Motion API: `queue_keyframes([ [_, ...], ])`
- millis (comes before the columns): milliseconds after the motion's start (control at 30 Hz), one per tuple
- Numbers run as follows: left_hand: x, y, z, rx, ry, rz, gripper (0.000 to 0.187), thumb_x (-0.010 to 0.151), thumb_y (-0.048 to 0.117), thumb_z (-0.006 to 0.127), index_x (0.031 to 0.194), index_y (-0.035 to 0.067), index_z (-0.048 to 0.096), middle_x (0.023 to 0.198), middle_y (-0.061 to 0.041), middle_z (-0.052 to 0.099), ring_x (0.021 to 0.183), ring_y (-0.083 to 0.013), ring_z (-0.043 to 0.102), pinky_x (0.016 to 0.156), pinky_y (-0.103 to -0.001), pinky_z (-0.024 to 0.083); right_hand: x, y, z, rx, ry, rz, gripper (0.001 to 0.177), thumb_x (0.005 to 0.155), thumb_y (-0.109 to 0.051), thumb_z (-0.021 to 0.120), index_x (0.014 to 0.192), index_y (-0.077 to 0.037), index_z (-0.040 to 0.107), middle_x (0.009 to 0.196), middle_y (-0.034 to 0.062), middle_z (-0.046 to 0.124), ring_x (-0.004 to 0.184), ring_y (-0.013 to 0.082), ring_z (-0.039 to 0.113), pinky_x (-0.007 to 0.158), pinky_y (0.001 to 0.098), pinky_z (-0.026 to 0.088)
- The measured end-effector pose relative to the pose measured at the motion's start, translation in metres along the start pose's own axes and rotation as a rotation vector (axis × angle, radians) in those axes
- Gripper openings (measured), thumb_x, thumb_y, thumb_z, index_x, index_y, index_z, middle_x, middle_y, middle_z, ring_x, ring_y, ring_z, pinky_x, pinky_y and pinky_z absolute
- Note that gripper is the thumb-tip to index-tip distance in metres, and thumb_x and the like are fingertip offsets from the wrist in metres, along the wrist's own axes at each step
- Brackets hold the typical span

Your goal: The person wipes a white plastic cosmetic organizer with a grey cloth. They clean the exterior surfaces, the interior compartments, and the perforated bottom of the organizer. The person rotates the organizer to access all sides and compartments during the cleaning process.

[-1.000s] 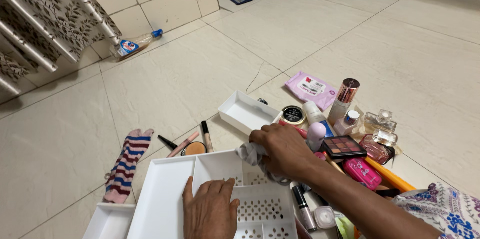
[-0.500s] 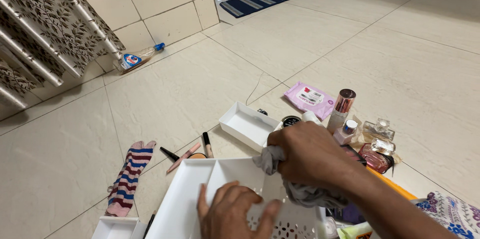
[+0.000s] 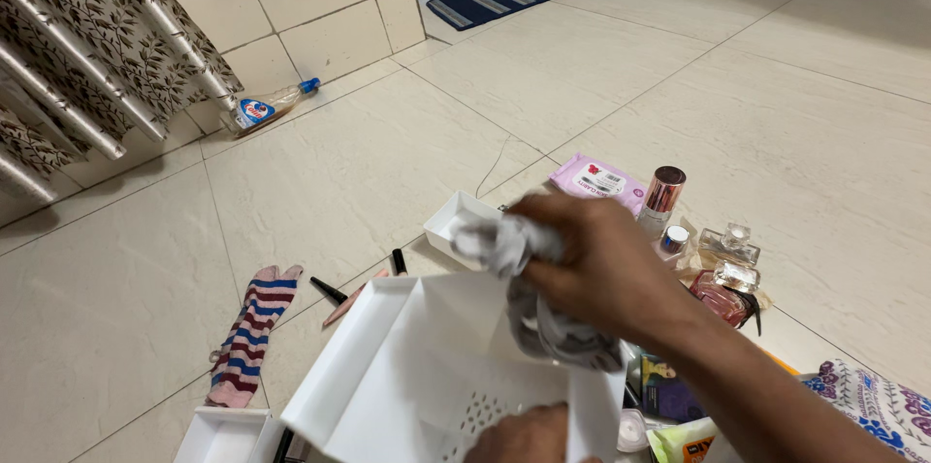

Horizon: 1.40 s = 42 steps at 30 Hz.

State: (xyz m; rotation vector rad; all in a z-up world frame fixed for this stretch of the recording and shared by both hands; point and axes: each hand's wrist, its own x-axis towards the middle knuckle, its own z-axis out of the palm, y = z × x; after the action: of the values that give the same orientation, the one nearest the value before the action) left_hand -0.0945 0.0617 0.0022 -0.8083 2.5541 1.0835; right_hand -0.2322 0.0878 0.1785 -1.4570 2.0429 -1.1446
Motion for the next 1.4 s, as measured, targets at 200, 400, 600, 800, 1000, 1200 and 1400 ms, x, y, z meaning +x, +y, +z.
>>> queue_keyframes([
  [200,-0.078,0.024,-0.076,-0.744,0.285,0.129,0.043,0.094,0.018,0.059,0.133,0.001,0.063,0.107,-0.019,0.082,0.098,-0.0212,0.085,0.09,-0.033,0.066,-0.007,0.015,-0.021,0.242,0.307,-0.521,0.03,0.089,-0.007,0.071,0.119,-0.003,0.071,0.095,0.0083,0.078,0.078,0.0129,0.077,0.07,0.0295,0.065],
  [400,-0.098,0.017,-0.101,-0.963,0.37,0.434,0.041,0.1,0.01,0.06,0.137,-0.007,0.058,0.12,-0.019,0.079,0.111,-0.0192,0.074,0.094,-0.034,0.057,-0.014,0.007,-0.014,0.211,0.242,-0.607,0.03,0.088,-0.009,0.071,0.117,-0.002,0.07,0.092,0.0063,0.079,0.078,0.011,0.077,0.07,0.0287,0.067],
  [600,-0.11,0.002,-0.114,-1.06,0.384,0.173,0.035,0.099,0.017,0.066,0.126,-0.004,0.065,0.109,-0.021,0.083,0.098,-0.0203,0.077,0.086,-0.034,0.059,-0.022,-0.019,-0.001,0.103,0.155,-0.52,0.034,0.081,-0.008,0.074,0.115,-0.002,0.072,0.091,0.0055,0.08,0.074,0.0115,0.079,0.068,0.0281,0.065],
  [800,-0.122,0.002,-0.129,-0.837,0.53,0.183,0.045,0.094,0.029,0.075,0.126,-0.001,0.07,0.115,-0.013,0.074,0.108,-0.0179,0.072,0.094,-0.033,0.058,-0.019,-0.046,0.017,0.079,0.066,-0.34,0.034,0.079,-0.011,0.078,0.112,-0.005,0.072,0.095,0.0059,0.078,0.082,0.0146,0.078,0.072,0.0305,0.065],
  [1000,-0.149,0.003,-0.146,-0.309,0.518,-0.069,0.112,0.052,0.047,0.103,0.142,0.008,0.05,0.125,-0.012,0.067,0.117,-0.021,0.066,0.102,-0.035,0.053,-0.006,-0.07,0.033,0.007,0.067,-0.281,0.034,0.076,-0.011,0.076,0.11,-0.006,0.072,0.091,0.008,0.079,0.078,0.0173,0.076,0.069,0.0346,0.062],
  [1200,-0.155,-0.006,-0.142,-0.356,0.574,-0.155,0.082,0.055,0.029,0.087,0.129,0.005,0.06,0.112,-0.015,0.076,0.105,-0.0239,0.076,0.099,-0.034,0.06,-0.006,-0.101,0.044,-0.265,-0.061,-0.12,0.038,0.084,-0.04,0.079,0.109,-0.011,0.075,0.091,0.0089,0.072,0.079,0.0225,0.069,0.07,0.0434,0.055],
  [1400,-0.152,-0.004,-0.138,-0.315,0.64,-0.186,0.086,0.053,0.029,0.092,0.13,0.007,0.061,0.109,-0.012,0.076,0.107,-0.0241,0.074,0.099,-0.035,0.058,-0.055,-0.098,0.078,-0.285,0.122,-0.721,0.025,0.094,-0.033,0.073,0.101,-0.009,0.075,0.1,0.0099,0.068,0.091,0.0295,0.061,0.077,0.0453,0.049],
])
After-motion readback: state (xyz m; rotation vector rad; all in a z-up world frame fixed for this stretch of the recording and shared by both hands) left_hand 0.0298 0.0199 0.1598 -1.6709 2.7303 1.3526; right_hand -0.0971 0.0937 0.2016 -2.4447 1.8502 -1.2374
